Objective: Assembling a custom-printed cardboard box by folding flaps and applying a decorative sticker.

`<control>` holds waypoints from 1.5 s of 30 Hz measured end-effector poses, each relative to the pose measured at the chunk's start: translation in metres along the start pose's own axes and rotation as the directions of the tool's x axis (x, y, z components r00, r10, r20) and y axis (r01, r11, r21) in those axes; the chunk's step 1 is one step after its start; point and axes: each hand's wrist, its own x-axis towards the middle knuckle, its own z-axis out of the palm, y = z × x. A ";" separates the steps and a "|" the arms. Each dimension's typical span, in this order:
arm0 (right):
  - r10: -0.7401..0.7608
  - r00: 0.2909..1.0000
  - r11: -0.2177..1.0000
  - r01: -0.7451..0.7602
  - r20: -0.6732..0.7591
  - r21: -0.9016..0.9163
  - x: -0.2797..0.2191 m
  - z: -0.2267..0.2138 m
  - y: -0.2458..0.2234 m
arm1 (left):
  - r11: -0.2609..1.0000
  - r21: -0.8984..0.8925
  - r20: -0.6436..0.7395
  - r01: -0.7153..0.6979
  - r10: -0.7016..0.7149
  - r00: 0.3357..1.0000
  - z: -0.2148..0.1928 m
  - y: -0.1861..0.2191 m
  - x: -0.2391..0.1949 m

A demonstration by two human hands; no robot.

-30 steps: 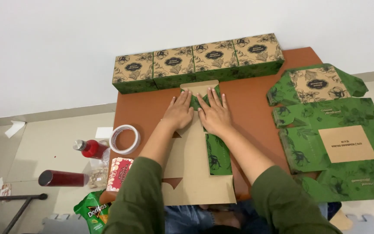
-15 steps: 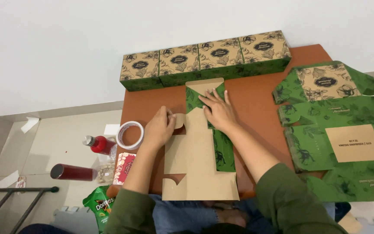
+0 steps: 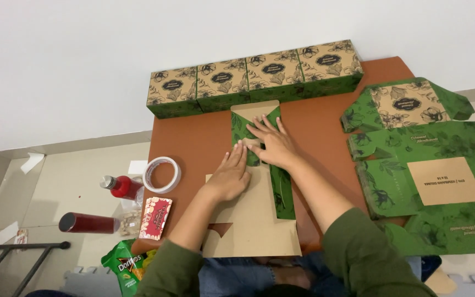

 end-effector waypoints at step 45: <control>-0.018 0.997 1.000 0.017 -0.080 -0.019 0.006 0.012 0.011 | 0.916 -0.318 -0.449 0.246 -0.373 0.812 0.038 -0.009 -0.094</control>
